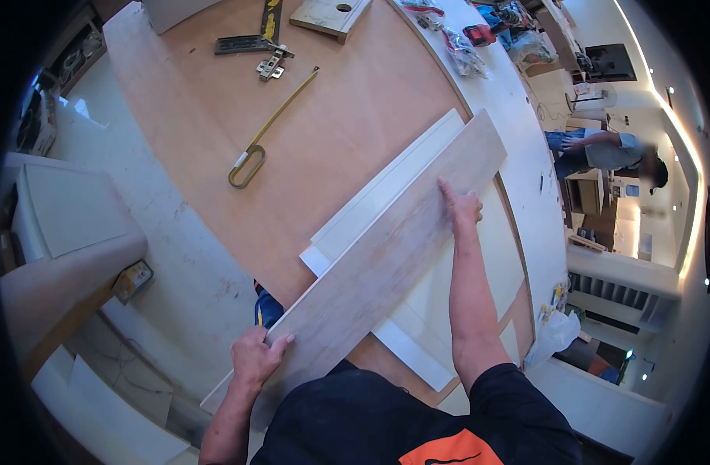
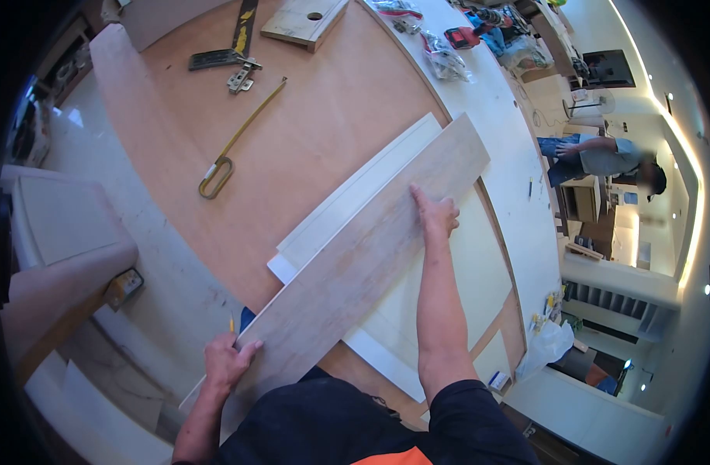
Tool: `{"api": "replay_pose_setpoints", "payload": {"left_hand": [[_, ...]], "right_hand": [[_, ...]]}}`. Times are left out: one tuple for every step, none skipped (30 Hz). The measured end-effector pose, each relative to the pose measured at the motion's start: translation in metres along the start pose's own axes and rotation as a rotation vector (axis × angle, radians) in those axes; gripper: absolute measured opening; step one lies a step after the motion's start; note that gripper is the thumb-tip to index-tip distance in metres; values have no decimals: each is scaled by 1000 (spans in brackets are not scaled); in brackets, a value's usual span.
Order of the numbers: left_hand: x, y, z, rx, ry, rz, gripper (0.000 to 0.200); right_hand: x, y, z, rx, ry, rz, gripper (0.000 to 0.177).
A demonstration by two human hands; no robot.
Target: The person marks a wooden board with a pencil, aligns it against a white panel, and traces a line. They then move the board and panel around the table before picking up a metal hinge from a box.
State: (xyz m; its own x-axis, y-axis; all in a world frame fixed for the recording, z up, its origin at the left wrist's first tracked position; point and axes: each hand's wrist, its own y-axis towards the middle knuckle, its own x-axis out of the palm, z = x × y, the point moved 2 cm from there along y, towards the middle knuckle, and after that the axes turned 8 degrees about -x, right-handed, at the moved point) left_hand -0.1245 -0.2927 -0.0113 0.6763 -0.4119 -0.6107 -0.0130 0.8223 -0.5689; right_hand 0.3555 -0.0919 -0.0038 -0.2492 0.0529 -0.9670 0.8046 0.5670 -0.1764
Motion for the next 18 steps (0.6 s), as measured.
{"api": "replay_pose_setpoints", "payload": {"left_hand": [[-1, 0, 1, -4, 6, -1, 54], [-1, 0, 2, -8, 13, -1, 54], [-2, 0, 3, -16, 13, -5, 54], [-3, 0, 4, -24, 12, -8, 54], [-3, 0, 5, -32, 10, -11, 54], [-2, 0, 3, -30, 10, -11, 54], [0, 1, 1, -27, 8, -9, 54], [1, 2, 0, -23, 8, -9, 54], [1, 1, -1, -19, 1, -3, 54], [1, 2, 1, -14, -7, 4, 55], [0, 2, 1, -10, -14, 12, 55], [-1, 2, 2, -10, -20, 13, 55], [-2, 2, 3, -11, -26, 13, 55], [-2, 2, 3, -13, -32, 13, 55], [-2, 2, 3, -15, -27, 7, 55], [-1, 3, 2, -16, -21, 1, 54], [-1, 4, 2, -17, -16, -2, 54], [-2, 5, 2, -18, -16, -2, 54]], "right_hand": [[-1, -1, -1, 3, -10, -10, 109], [-2, -2, -1, 2, -14, -11, 109], [-2, -2, -2, 1, -18, -10, 109], [-2, -2, -3, -1, -21, -9, 109], [-1, -1, -2, -2, -22, -6, 110], [0, 0, -1, -1, -24, -3, 110], [1, 2, 0, -1, -26, 1, 110], [2, 3, 1, -2, -24, 0, 110], [3, 4, 2, -2, -23, -2, 110], [3, 4, 2, -2, -21, -2, 110], [3, 4, 2, -4, -28, -2, 110], [3, 5, 2, -5, -34, -2, 111], [3, 5, 2, -5, -41, -1, 111], [3, 5, 2, -3, -40, -3, 111], [2, 4, 2, -2, -39, -6, 111], [2, 3, 2, 0, -37, -9, 112], [2, 3, 1, -6, -32, -2, 111], [2, 2, 1, -10, -27, 6, 111]]}}
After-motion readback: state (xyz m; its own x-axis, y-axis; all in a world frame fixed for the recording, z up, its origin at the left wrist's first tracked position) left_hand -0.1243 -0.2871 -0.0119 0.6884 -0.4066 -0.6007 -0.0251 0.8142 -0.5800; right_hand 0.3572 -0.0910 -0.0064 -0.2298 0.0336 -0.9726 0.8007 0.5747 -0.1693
